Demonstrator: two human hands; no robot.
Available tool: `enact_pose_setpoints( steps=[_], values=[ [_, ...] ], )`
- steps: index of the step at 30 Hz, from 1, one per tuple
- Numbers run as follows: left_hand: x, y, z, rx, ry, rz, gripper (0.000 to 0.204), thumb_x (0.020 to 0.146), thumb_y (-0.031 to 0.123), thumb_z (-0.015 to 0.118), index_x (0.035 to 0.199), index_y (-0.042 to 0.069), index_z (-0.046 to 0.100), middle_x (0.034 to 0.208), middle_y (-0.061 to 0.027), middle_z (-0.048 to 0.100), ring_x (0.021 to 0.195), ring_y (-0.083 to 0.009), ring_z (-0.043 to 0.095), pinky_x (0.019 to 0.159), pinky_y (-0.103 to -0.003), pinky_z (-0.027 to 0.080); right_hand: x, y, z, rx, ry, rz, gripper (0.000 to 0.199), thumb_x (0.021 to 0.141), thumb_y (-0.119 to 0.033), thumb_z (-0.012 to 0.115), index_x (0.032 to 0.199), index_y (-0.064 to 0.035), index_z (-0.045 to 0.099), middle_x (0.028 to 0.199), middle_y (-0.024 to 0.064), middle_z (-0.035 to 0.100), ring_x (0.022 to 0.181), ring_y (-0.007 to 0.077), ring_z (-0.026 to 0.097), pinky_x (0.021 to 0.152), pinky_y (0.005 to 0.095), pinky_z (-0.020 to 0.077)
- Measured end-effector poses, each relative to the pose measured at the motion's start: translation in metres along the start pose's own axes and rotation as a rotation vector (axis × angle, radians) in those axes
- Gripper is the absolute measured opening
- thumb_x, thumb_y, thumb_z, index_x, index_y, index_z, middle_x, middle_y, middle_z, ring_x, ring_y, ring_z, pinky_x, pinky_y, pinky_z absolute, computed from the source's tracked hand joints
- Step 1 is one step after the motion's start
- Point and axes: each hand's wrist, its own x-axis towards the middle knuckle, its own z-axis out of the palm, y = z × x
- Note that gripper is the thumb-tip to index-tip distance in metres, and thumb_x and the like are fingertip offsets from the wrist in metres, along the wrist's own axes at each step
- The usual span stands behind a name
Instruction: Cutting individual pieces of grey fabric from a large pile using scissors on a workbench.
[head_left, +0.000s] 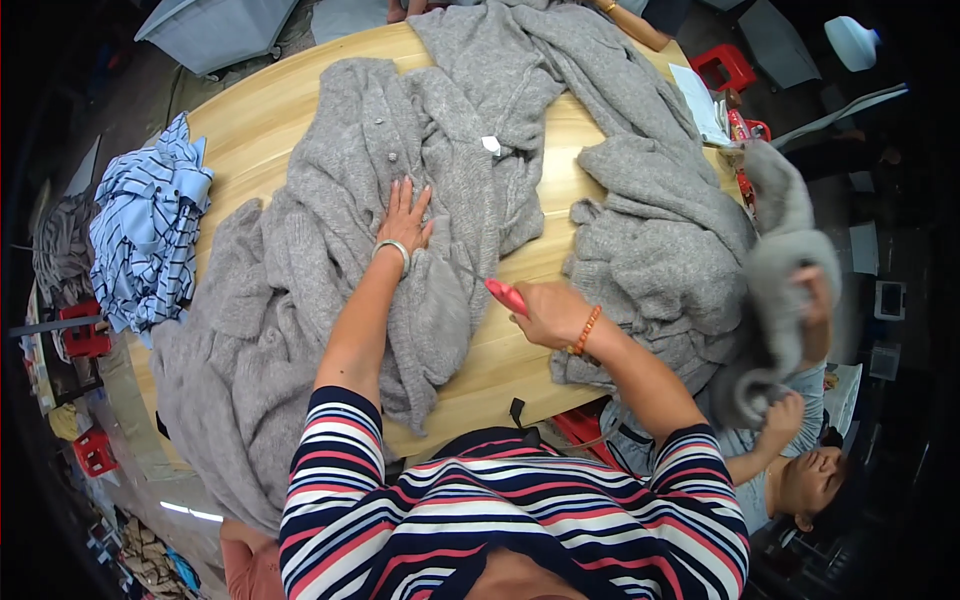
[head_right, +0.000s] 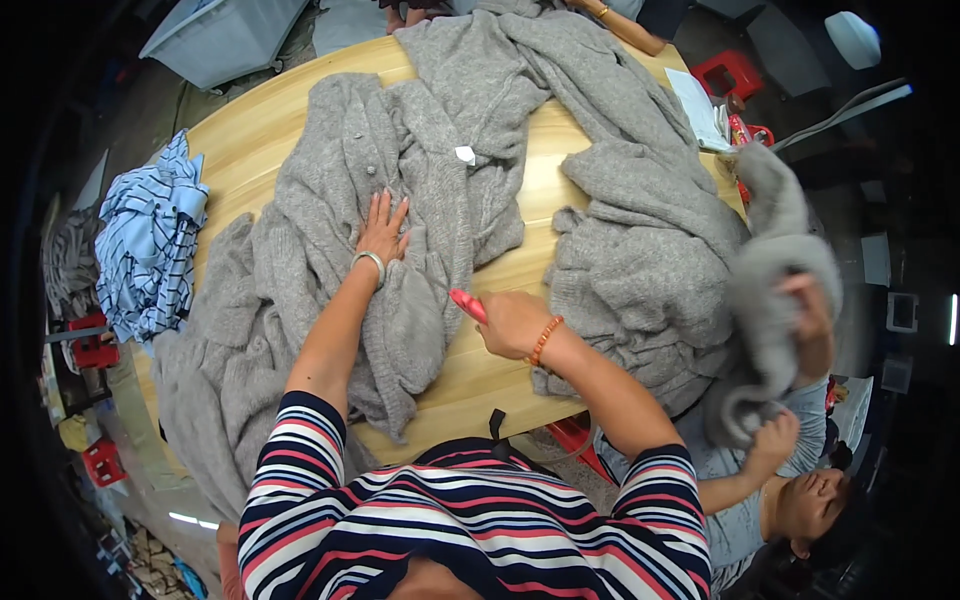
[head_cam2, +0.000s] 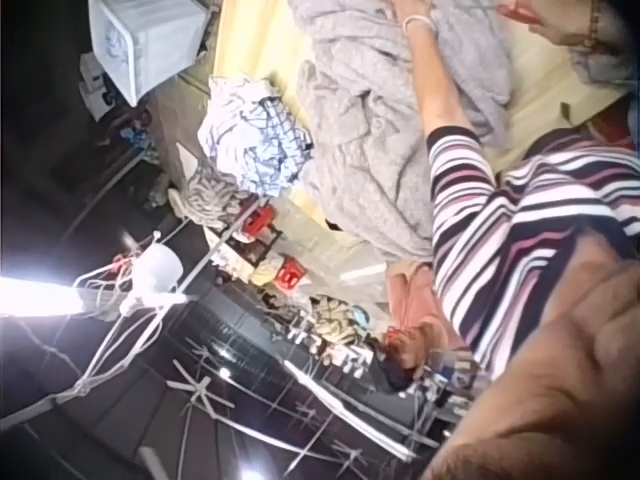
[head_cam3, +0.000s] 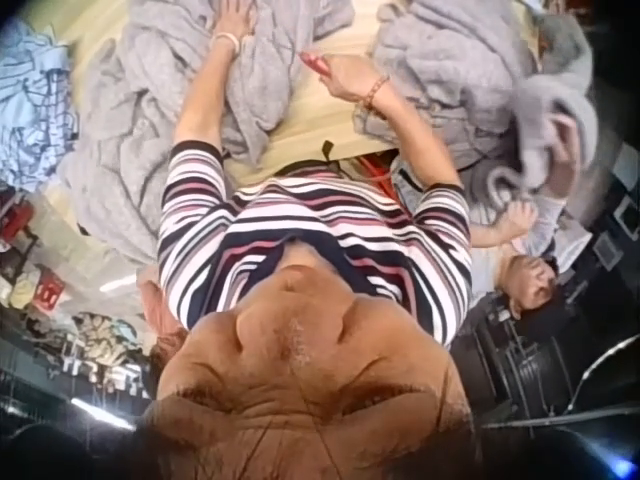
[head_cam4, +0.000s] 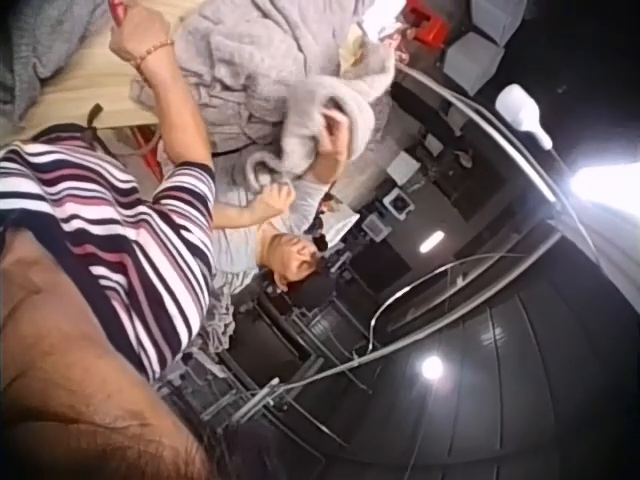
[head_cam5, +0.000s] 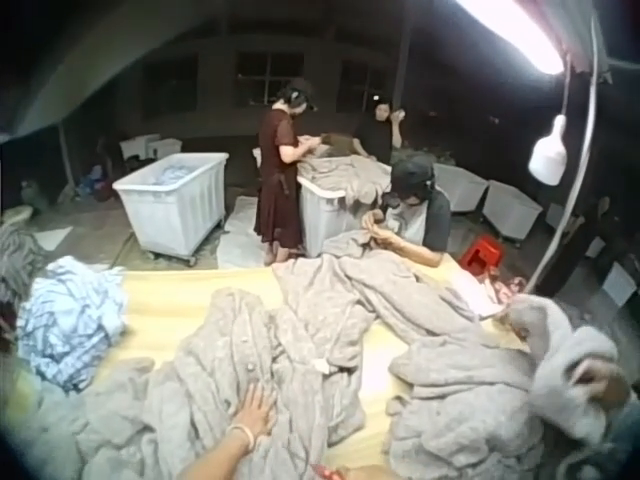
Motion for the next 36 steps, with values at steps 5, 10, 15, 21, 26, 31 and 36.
enact_pose_setpoints(
  steps=[5,10,15,21,26,31,36],
  values=[
    [0.003,0.001,-0.005,0.066,-0.029,-0.017,0.069,0.090,0.043,0.057,0.152,0.027,0.029,0.163,-0.0112,0.008,0.149,-0.0336,0.006,0.110,-0.059,0.031,-0.018,0.020,-0.011,0.057,0.107,0.025,0.031,0.087,-0.027,0.063,0.104,-0.0028,0.058,0.083,0.0239,0.067,0.082,0.0429,0.065,0.074,0.0506,0.0506],
    [-0.008,0.017,-0.016,0.151,-0.079,-0.062,0.069,0.089,0.036,0.058,0.151,0.026,0.031,0.163,-0.0111,0.007,0.150,-0.0334,0.006,0.110,-0.062,0.028,-0.005,0.009,-0.032,0.046,0.170,-0.001,0.024,0.089,-0.024,0.059,0.100,-0.0030,0.059,0.086,0.0223,0.068,0.084,0.0411,0.066,0.074,0.0499,0.0504],
    [-0.017,0.007,-0.031,0.109,-0.049,-0.010,0.067,0.087,0.032,0.061,0.149,0.024,0.036,0.160,-0.0137,0.018,0.146,-0.0342,0.019,0.112,-0.057,0.027,-0.015,0.024,-0.009,0.071,0.141,-0.070,0.024,0.089,-0.025,0.059,0.102,-0.0041,0.058,0.085,0.0228,0.068,0.083,0.0418,0.066,0.073,0.0504,0.0502],
    [0.017,0.013,-0.076,-0.080,0.448,0.050,0.068,0.085,0.022,0.066,0.147,0.020,0.039,0.150,-0.0128,0.039,0.131,-0.0317,0.042,0.106,-0.054,0.032,-0.014,0.030,-0.023,0.159,0.245,-0.051,0.031,0.090,-0.028,0.062,0.109,-0.0049,0.053,0.083,0.0262,0.065,0.081,0.0463,0.063,0.072,0.0538,0.0491],
    [0.052,-0.011,-0.073,0.303,-0.033,-0.136,0.060,0.093,0.039,0.054,0.147,0.019,0.039,0.156,-0.0141,0.030,0.143,-0.0329,0.028,0.110,-0.058,0.028,0.001,0.007,-0.041,0.078,0.296,-0.032,0.032,0.090,-0.027,0.061,0.109,-0.0031,0.053,0.085,0.0266,0.066,0.082,0.0468,0.063,0.074,0.0536,0.0496],
    [0.020,0.001,-0.052,0.026,-0.036,-0.124,0.059,0.093,0.041,0.053,0.145,0.016,0.042,0.158,-0.0143,0.025,0.147,-0.0344,0.019,0.113,-0.061,0.020,-0.002,0.014,-0.031,0.068,0.184,-0.099,0.027,0.089,-0.024,0.060,0.103,-0.0011,0.054,0.083,0.0259,0.066,0.081,0.0446,0.065,0.074,0.0521,0.0503],
    [-0.071,0.043,-0.067,0.003,0.218,0.069,0.062,0.087,0.027,0.065,0.143,0.012,0.044,0.153,-0.0228,0.030,0.140,-0.0431,0.028,0.112,-0.055,0.027,0.012,0.024,-0.039,0.101,0.256,-0.067,0.024,0.088,-0.021,0.058,0.101,-0.0007,0.056,0.083,0.0252,0.066,0.082,0.0427,0.066,0.075,0.0508,0.0510]
  ],
)
